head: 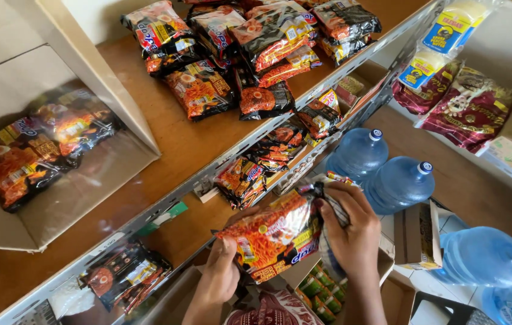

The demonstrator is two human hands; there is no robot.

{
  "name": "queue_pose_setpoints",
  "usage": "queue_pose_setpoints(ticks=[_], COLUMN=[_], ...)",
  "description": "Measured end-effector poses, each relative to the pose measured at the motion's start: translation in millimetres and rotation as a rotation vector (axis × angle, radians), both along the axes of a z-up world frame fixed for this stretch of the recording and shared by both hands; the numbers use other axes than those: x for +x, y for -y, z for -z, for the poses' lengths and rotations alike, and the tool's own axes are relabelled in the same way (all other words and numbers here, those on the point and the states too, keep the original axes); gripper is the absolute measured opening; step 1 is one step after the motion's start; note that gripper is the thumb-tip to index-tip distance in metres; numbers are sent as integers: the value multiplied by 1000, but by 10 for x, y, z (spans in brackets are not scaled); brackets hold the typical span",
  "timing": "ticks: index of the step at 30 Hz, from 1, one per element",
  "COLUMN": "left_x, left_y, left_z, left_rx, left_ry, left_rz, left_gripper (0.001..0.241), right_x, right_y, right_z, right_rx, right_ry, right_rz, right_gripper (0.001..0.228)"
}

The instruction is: Wiping down and organizing instant noodle packets on shelves and in boxes.

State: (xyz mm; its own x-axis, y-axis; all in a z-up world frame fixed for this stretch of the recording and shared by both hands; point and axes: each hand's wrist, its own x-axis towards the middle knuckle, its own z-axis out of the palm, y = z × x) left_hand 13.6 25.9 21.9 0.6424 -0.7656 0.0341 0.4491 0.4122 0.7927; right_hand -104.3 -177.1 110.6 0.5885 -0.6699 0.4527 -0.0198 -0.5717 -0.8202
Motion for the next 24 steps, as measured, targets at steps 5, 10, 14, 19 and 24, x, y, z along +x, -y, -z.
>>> queue_pose_setpoints(ticks=[5, 10, 14, 19, 24], left_x=[-49, -90, -37, -63, -54], left_y=[71, -148, -147, 11, 136], left_z=[115, 1070, 1090, 906, -164], left_rx=[121, 359, 511, 421, 252], left_ry=[-63, 645, -103, -163, -859], left_rz=[-172, -400, -366, -391, -356], left_gripper=[68, 59, 63, 65, 82], right_x=[-122, 82, 182, 249, 151], right_y=[-453, -924, -552, -751, -1177], right_z=[81, 96, -105, -4, 392], right_rx=[-571, -798, -479, -673, -739], right_ry=[-176, -90, -146, -146, -52], right_rz=[274, -51, 174, 104, -49], right_gripper=[44, 43, 43, 42, 30])
